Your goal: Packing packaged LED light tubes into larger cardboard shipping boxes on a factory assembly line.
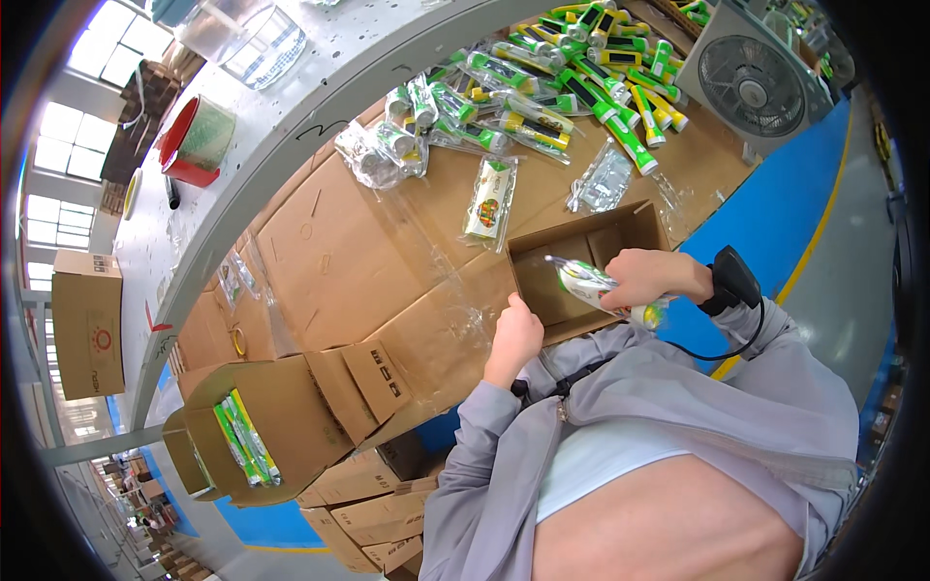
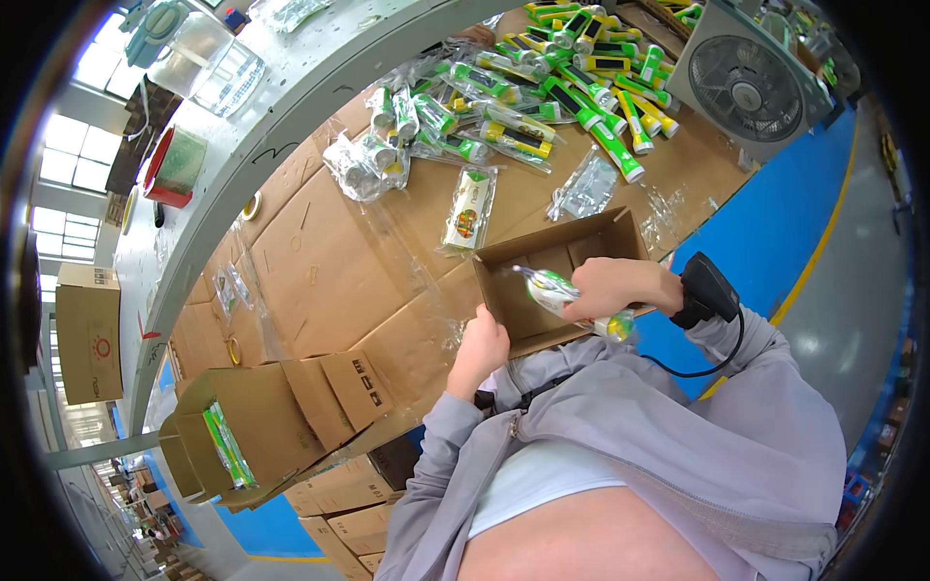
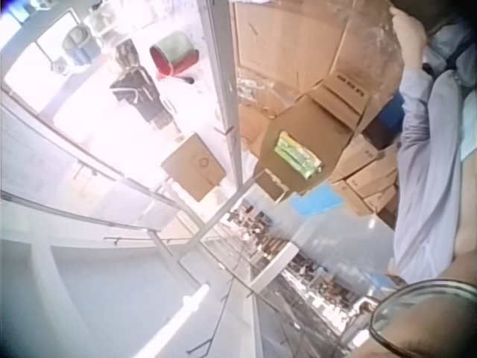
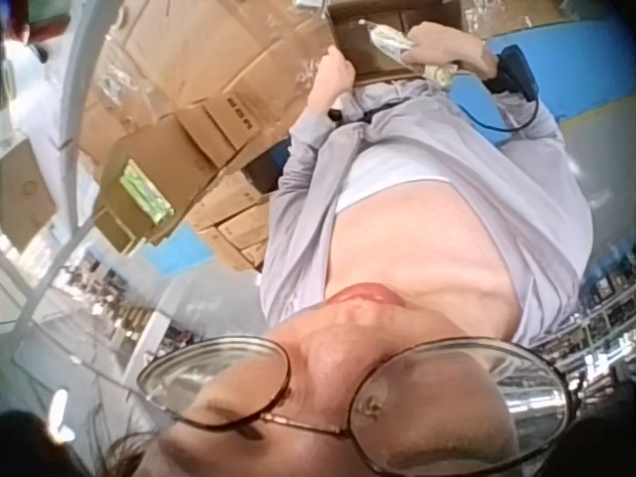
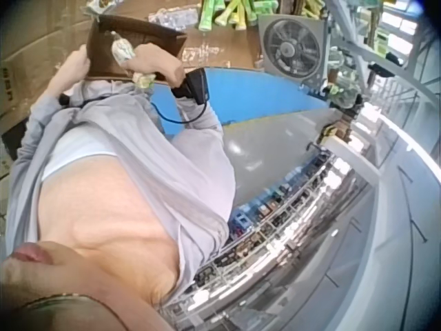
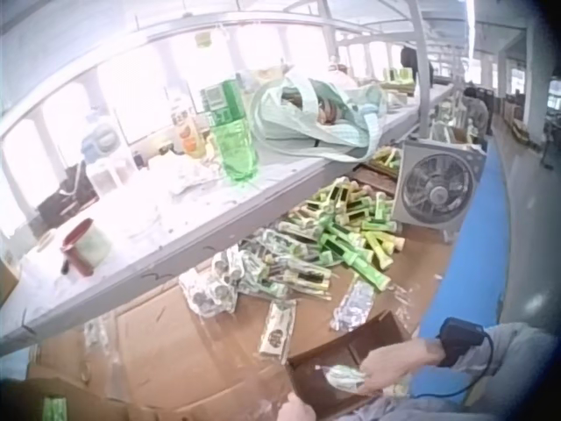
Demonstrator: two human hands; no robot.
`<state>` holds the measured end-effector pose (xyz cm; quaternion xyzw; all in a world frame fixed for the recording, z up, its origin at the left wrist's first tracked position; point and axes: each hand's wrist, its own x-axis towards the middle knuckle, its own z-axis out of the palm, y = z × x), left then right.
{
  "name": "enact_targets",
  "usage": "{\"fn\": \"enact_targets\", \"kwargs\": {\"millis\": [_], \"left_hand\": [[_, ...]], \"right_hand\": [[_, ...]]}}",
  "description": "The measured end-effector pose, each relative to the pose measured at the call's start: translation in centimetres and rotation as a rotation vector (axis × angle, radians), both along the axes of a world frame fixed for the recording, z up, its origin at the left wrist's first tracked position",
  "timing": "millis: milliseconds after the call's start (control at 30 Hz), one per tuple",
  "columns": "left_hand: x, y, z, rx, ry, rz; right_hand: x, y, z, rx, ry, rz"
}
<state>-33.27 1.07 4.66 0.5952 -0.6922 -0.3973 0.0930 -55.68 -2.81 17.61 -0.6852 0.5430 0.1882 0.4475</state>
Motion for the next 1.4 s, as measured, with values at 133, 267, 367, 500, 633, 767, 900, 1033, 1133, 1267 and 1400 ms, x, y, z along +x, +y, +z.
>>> {"fn": "enact_targets", "kwargs": {"millis": [133,267,367,500,633,767,900,1033,1133,1267,1400], "left_hand": [[-0.1,0.0,0.2,-0.023,0.039,-0.038],[-0.2,0.0,0.6,-0.013,0.047,-0.102],[-0.4,-0.2,0.4,-0.015,0.059,-0.094],[-0.2,-0.3,0.0,0.009,0.050,-0.036],[0.5,-0.2,0.3,0.024,0.102,-0.019],[0.7,-0.1,0.4,0.023,0.156,-0.004],[0.6,-0.1,0.2,0.032,0.126,-0.002],[0.4,-0.1,0.4,0.056,0.120,0.024],[-0.6,0.2,1.1,0.045,0.057,0.035],[-0.5,0.5,1.6,0.097,0.004,0.157],[3.2,1.4,2.9,0.122,0.017,0.236]], "right_hand": [[-0.6,-0.3,-2.8,0.017,0.012,0.045],[1.8,-1.4,-6.7,-0.157,-0.092,-0.030],[4.5,-0.5,-11.8,-0.285,-0.272,-0.065],[7.1,1.6,-16.2,-0.410,-0.339,-0.243],[5.9,-1.1,-17.6,-0.051,-0.610,-0.017],[5.3,-2.3,-14.8,0.313,-0.523,-0.185],[7.0,-2.4,-17.0,0.182,-0.271,0.006],[9.3,-2.3,-21.3,-0.022,0.032,0.132],[9.8,-3.8,-24.4,-0.017,-0.097,0.447],[9.2,-3.9,-21.3,0.036,-0.158,0.419],[8.3,-4.5,-10.7,0.363,-0.310,0.423]]}}
